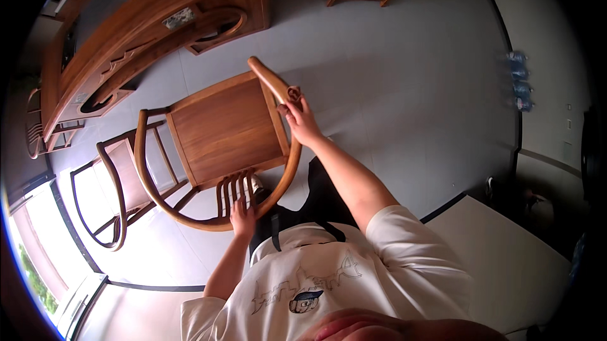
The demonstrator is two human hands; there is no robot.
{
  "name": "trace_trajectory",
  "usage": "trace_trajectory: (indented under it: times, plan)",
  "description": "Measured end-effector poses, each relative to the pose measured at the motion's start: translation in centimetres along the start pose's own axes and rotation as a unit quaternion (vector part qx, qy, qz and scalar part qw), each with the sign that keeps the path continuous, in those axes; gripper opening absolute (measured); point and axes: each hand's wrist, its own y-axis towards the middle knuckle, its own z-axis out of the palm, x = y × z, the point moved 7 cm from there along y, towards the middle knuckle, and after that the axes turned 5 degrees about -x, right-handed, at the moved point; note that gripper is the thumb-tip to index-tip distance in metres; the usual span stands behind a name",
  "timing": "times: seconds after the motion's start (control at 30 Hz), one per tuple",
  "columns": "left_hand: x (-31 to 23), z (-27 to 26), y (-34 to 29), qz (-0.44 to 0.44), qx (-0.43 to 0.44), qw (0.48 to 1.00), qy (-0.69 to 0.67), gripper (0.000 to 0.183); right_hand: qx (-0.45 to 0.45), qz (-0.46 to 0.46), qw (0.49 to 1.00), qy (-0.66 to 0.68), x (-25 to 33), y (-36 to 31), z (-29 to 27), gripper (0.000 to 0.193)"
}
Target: The person wipes the seat and backrest of several wooden chairs using a cloth. They handle the chairs one at a time, lifting them to access different surfaces and then placing them back down. The person moves between chairs in a room with a wooden table and shelving.
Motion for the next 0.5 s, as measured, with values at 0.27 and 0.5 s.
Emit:
trace_trajectory:
  times: [0.27,0.5]
  plan:
    - [-18.9,14.8,7.8,0.006,0.040,0.998,0.057,0.086,0.277,0.256,0.919,0.110,-12.5,-9.6,-12.1,0.058]
    - [-20.4,18.9,20.2,-0.200,0.042,0.975,0.081,0.080,0.079,0.667,0.727,0.146,-34.1,-32.6,-40.8,0.038]
